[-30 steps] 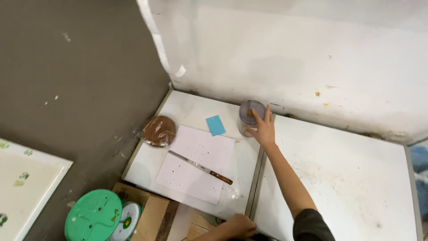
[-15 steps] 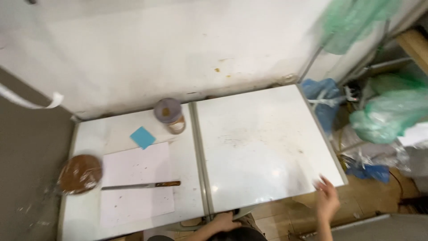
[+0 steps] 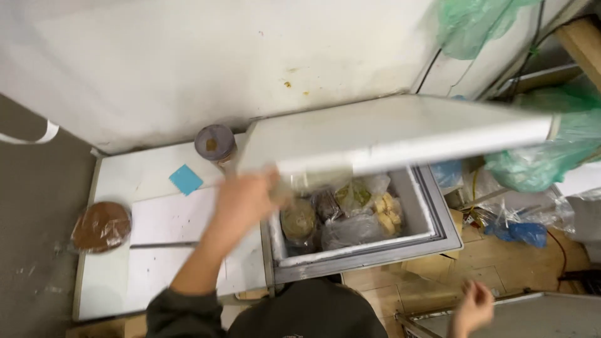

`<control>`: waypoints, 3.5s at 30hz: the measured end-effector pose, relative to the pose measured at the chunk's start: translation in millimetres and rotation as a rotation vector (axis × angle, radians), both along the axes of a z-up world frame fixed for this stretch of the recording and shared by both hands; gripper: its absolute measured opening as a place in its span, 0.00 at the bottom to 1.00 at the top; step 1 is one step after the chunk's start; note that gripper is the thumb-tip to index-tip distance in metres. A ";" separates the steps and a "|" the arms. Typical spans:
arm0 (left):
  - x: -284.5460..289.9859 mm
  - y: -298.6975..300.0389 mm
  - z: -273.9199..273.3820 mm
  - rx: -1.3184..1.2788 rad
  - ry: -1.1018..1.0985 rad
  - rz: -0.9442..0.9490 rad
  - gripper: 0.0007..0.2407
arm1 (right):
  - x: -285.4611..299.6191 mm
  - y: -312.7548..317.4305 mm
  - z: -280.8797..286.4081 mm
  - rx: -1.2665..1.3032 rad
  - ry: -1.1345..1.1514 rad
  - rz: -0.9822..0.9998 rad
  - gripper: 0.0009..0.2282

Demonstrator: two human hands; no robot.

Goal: Taking cake layers from the microwave and freezer, organizing them on a prep table, and wrapping one in plastic.

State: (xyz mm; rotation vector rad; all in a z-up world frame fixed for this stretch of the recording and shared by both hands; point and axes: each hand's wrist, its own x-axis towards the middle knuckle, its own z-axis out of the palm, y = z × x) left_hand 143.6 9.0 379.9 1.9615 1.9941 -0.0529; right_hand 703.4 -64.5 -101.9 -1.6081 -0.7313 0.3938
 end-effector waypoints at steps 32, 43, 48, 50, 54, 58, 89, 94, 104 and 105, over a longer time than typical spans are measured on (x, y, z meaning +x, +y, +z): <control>78.6 -222.1 -434.5 -0.407 -0.267 0.879 0.36 | -366.6 424.1 -230.9 -0.873 -1.160 1.357 0.36; 73.4 -194.9 -422.4 -0.228 -0.359 0.794 0.25 | -366.2 425.7 -148.4 -0.848 -0.672 1.338 0.16; 72.6 -152.8 -354.1 0.016 -0.422 0.705 0.20 | -344.4 410.2 -104.5 -0.572 -0.034 1.244 0.13; 69.0 -132.2 -339.1 0.105 -0.423 0.665 0.18 | -335.3 403.1 -73.3 -0.459 0.217 1.303 0.12; 65.9 -85.7 -330.1 0.186 -0.706 0.748 0.21 | -307.4 357.1 59.7 -0.429 0.825 1.429 0.10; 53.8 -50.2 -407.5 0.308 -1.785 1.267 0.31 | -221.4 350.2 52.8 -0.058 1.132 1.849 0.10; 60.5 -64.0 -278.4 0.566 -1.697 0.270 0.41 | -289.1 136.8 271.6 -0.016 0.386 1.452 0.43; 53.3 -72.9 -262.7 0.439 -1.532 0.315 0.39 | -278.0 153.0 252.5 -0.049 0.045 1.779 0.39; 22.0 -115.1 -347.6 0.668 -1.478 0.880 0.17 | -312.2 238.5 108.8 -0.298 -0.337 1.774 0.33; 19.5 -123.2 -347.0 0.673 -1.439 0.894 0.16 | -323.6 241.1 97.7 -0.411 -0.574 1.822 0.36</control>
